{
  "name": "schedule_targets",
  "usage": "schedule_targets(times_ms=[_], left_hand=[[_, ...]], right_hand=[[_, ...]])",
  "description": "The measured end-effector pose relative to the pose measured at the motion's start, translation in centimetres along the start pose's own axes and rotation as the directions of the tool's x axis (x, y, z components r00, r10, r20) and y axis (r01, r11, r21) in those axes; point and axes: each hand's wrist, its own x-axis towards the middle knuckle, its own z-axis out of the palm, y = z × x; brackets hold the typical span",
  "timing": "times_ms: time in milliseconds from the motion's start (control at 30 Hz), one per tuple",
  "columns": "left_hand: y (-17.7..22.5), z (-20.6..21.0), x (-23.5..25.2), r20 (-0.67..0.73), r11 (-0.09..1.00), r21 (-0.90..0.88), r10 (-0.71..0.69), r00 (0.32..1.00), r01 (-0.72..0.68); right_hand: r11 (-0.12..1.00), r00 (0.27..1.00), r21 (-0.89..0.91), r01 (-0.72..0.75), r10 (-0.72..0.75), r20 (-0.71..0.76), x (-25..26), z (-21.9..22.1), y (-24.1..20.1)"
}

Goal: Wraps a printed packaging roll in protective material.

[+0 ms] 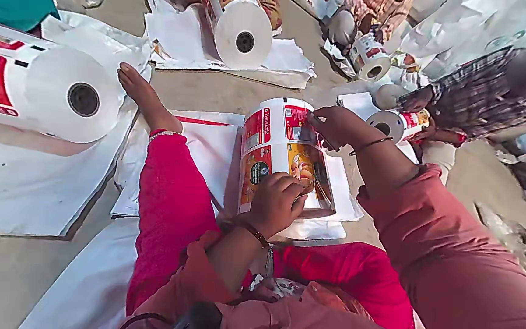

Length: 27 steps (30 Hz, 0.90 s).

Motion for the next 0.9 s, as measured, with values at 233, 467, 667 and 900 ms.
schedule_targets(times_ms=[233,467,667,900], left_hand=[[0.1,-0.1,0.0,-0.029,0.999,0.012,0.041,0.999,-0.040],[0.4,-0.3,0.0,-0.016,0.999,-0.012,0.038,0.999,-0.038],[0.4,-0.4,0.1,-0.026,1.000,-0.023,0.012,1.000,-0.013],[0.3,-0.6,0.1,-0.114,0.993,-0.119,-0.028,0.993,0.014]], right_hand=[[0.997,0.997,-0.072,0.015,-0.010,0.077,-2.5,-0.2,-0.8],[0.996,0.979,-0.079,-0.051,0.066,0.195,-8.7,0.7,-1.8],[0.998,0.946,-0.050,-0.043,0.057,0.318,-14.1,1.1,-1.4],[0.974,0.989,0.226,-0.019,-0.014,0.146,-20.1,2.9,2.1]])
